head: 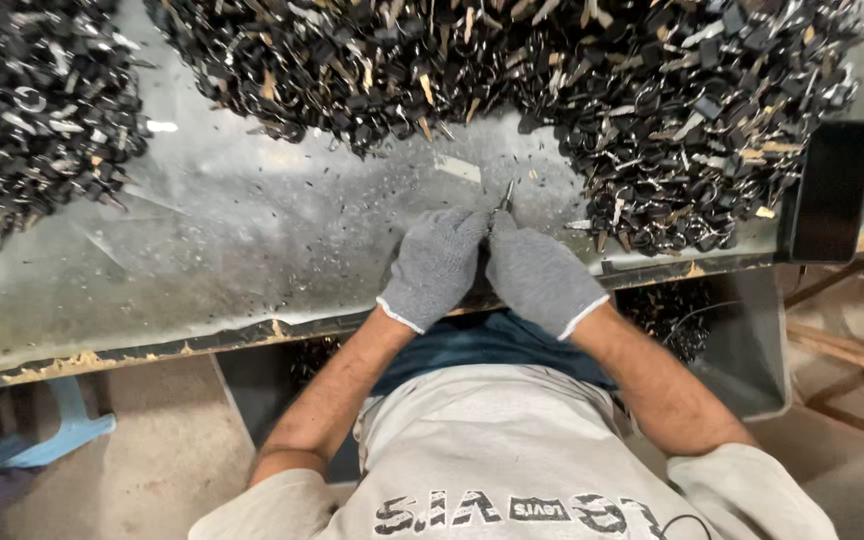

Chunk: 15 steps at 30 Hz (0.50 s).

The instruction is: The person wearing gray gloves picks individual keys from a large pile on a metal workbench, briefly turns each key over in their hands, and drops it into a bin below the table, repeating this handling continuously across the episode.

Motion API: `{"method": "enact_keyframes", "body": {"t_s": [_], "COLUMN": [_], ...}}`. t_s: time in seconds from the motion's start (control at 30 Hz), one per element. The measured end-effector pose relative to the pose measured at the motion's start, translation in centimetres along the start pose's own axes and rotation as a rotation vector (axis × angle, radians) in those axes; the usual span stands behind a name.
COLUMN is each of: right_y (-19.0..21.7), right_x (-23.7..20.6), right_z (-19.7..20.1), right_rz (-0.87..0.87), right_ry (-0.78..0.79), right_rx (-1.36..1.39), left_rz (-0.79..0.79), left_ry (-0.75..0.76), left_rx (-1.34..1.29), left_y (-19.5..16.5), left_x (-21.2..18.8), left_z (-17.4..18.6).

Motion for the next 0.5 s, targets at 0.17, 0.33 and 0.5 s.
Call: {"method": "enact_keyframes", "body": {"t_s": [0.17, 0.33, 0.5], "right_y": [-0.5, -0.8, -0.5], "right_x": [-0.1, -1.1, -2.5], "right_z": [1.7, -0.3, 0.2], "right_rz": [0.058, -0.177, -0.239], "right_ry": [-0.134, -0.009, 0.087], "right_rx": [0.053, -0.126, -0.173], "left_rz": [0.18, 0.177, 0.236], "left_ry": [0.01, 0.056, 0.031], "left_rx": [-0.055, 0.174, 0.093], "left_y": [0.6, -0.3, 0.1], "left_x": [-0.2, -0.3, 0.1], "left_z": [0.5, -0.1, 0.7]}}
Point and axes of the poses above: each hand's wrist, its own x-axis towards the middle knuckle, its own z-axis out of the back of the hand, y = z × x, the point moved 7 cm from there along x, towards the middle knuckle, and after that the axes turned 10 degrees about y, right-handed, at the moved point
